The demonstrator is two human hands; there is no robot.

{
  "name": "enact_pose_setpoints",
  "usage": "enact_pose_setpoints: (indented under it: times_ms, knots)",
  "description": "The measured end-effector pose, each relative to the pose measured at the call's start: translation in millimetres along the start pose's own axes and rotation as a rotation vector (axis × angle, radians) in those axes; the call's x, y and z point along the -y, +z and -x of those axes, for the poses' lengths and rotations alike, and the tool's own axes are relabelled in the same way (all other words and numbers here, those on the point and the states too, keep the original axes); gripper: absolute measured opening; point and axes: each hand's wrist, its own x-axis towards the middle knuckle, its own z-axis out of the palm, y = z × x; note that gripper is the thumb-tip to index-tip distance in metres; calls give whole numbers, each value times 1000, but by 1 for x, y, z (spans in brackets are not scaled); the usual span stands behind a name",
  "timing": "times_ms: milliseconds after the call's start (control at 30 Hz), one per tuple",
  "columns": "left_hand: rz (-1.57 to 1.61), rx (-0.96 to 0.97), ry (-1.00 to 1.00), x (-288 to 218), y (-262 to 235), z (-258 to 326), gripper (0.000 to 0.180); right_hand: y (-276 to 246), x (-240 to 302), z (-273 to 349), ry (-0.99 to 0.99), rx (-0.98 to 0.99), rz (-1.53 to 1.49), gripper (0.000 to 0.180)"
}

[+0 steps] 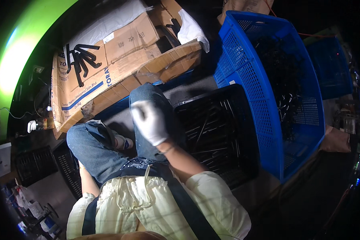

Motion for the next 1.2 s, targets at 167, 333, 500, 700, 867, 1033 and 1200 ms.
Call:
enact_pose_setpoints:
  times_ms: [167,333,500,700,867,1033,1200]
  knots:
    - [-64,40,-30,46,-55,70,61,-141,-97,36,477,-387,495,34]
    - [-90,61,-41,51,-58,69,59,-202,-184,119,1054,-156,796,61]
    - [-105,79,-36,46,-73,61,57,-181,-199,140,1177,-103,806,65]
    - [-109,95,-20,57,-59,64,55,-169,-174,130,1018,-184,841,52]
    - [-153,152,-12,60,-53,68,53,-170,-135,122,781,-437,857,53]
    - [-200,195,-4,57,-43,50,51,-173,-110,118,737,-469,847,48]
    - [-242,203,4,53,-69,39,49,-169,-97,118,707,-493,797,44]
